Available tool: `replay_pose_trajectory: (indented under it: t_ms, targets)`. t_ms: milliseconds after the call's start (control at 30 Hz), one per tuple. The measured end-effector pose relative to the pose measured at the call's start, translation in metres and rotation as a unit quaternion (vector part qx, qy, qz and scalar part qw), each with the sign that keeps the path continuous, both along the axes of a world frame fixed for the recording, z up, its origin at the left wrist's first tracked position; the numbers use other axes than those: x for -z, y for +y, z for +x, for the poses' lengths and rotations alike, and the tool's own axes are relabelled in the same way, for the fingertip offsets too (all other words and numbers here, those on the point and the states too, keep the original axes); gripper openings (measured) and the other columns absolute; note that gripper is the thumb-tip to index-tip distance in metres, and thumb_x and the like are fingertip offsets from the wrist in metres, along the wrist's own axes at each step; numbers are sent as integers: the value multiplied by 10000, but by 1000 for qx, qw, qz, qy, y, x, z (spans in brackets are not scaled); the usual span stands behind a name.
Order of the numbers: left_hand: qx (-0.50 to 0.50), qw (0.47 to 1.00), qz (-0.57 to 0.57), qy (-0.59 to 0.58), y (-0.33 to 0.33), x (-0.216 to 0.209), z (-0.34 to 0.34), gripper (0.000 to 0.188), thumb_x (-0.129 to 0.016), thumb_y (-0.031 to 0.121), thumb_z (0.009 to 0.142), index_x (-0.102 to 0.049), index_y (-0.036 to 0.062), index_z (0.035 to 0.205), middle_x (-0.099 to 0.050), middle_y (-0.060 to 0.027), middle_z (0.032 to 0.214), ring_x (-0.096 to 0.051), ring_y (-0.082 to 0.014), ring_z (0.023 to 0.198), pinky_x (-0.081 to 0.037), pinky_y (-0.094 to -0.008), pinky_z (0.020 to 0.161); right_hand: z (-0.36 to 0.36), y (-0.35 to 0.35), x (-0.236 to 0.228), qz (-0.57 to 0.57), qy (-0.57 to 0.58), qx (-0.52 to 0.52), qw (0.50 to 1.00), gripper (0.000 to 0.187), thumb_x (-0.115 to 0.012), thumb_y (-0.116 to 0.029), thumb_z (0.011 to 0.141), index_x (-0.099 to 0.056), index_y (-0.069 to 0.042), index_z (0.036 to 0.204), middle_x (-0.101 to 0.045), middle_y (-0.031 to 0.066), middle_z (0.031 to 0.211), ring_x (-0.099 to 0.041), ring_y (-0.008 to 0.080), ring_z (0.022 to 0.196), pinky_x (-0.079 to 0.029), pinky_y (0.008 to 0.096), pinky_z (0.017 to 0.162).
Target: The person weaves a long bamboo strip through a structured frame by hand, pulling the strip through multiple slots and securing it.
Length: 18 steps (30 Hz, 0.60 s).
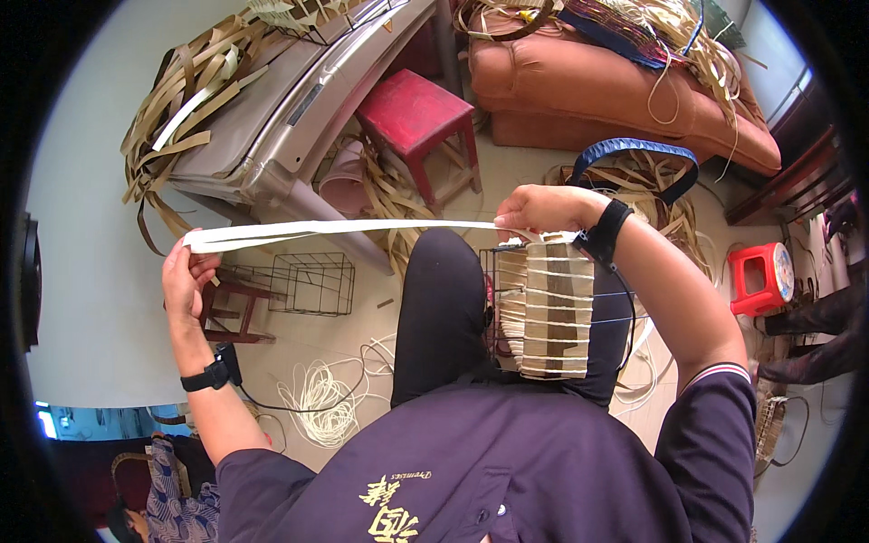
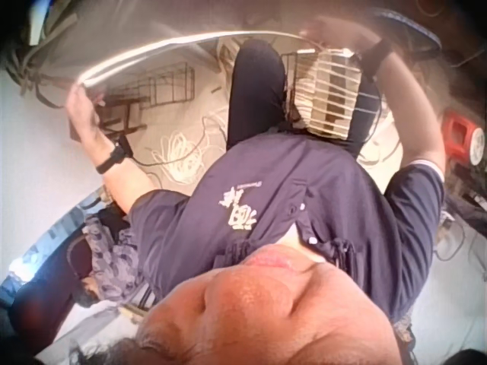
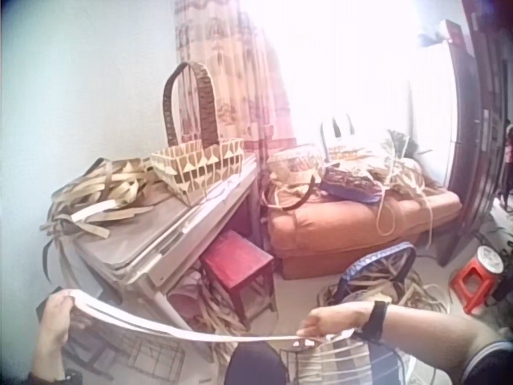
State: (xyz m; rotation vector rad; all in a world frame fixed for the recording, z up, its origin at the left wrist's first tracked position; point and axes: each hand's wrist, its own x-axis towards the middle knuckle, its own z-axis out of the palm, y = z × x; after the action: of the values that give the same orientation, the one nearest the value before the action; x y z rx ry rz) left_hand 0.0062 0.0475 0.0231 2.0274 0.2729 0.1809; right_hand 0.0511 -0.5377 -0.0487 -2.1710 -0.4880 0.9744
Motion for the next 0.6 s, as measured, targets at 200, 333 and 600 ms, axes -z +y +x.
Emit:
replay_pose_trajectory:
  t_ms: [200,333,600]
  targets:
    - [-10,925,-379,-7,1,21,11,443,-310,161,1102,-478,-20,1470,-639,-319,1326,-652,-403,1246,-571,-483,1051,-4,6,-5,-51,-14,4,999,310,-586,-315,1066,-702,-42,977,-612,-29,750,-518,91,661,-442,292,595]
    - [-1,903,-430,10,-1,22,13,454,-312,188,1098,-483,-67,1434,-623,-333,1341,-644,-410,1255,-554,-501,1076,-6,7,-6,-59,-28,7,998,319,-583,-322,1065,-693,-41,961,-608,-28,749,-510,89,654,-441,295,592]
    - [-1,941,-337,-30,-7,33,18,440,-659,337,1036,-592,-53,1229,-713,-196,1131,-740,-283,1041,-644,-358,884,-6,4,-5,-51,-24,14,998,336,-577,-326,1072,-682,-35,940,-586,-36,730,-502,77,656,-438,289,597]
